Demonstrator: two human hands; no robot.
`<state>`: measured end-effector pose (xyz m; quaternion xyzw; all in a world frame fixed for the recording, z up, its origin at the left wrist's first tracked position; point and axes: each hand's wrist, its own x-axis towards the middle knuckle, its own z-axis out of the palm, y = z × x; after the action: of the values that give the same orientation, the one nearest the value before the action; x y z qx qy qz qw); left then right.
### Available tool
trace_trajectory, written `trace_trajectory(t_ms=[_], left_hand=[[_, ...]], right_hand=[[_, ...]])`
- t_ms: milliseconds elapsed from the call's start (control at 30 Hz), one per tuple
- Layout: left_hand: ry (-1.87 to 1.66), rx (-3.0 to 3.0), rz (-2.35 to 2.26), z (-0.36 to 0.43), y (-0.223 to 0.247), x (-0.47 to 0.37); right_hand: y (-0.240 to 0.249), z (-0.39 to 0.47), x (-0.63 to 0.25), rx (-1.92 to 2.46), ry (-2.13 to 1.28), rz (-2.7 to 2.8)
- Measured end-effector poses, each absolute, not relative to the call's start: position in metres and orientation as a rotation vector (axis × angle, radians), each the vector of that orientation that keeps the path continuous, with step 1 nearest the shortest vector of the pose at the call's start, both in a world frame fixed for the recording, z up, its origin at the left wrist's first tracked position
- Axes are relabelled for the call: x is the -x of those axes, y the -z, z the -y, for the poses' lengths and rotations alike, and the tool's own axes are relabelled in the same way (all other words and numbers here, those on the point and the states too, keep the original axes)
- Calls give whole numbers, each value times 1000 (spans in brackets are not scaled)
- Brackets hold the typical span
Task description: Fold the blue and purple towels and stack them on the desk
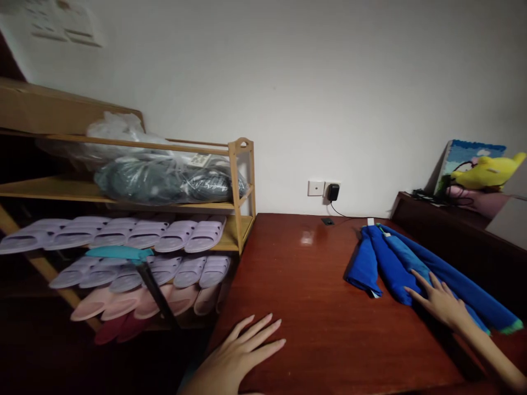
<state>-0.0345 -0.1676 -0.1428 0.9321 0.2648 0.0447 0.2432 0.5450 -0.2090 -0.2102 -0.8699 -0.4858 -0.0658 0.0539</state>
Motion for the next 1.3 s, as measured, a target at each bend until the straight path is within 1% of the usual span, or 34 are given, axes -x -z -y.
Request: trace_trajectory(t_ms=[133, 233, 300, 400, 467, 633, 767, 900, 1000, 1100, 1200, 1300], left_hand=[[-111, -2566, -768, 169, 145, 35], [-108, -2559, -777, 171, 142, 34], [-95, -2552, -787, 172, 138, 34], [-93, -2542, -786, 172, 135, 33], [-109, -2539, -778, 172, 134, 32], [-131, -2572, -778, 173, 136, 28], [-94, -2584, -786, 173, 136, 29], [-95, -2563, -791, 178, 132, 25], [-186, -2570, -831, 192, 127, 11], [-348, -2583, -836, 214, 129, -11], [-499, -2634, -820, 233, 138, -29], [-553, -2689, -834, 241, 151, -36]], right_hand=[[210, 177, -556, 2643, 170, 1390], [194, 160, -557, 2659, 167, 1326], [177, 152, -547, 2660, 300, 1308], [157, 142, -508, 2503, 629, 1429], [155, 139, -472, 2391, 656, 1569], [178, 147, -401, 2292, 339, 1919], [184, 168, -389, 2262, 266, 1995], [178, 200, -374, 2082, 149, 2078], [175, 230, -340, 1875, 23, 2109], [172, 259, -295, 1690, -189, 2097], [168, 280, -259, 1529, -404, 2059], [164, 294, -244, 1337, -517, 2129]])
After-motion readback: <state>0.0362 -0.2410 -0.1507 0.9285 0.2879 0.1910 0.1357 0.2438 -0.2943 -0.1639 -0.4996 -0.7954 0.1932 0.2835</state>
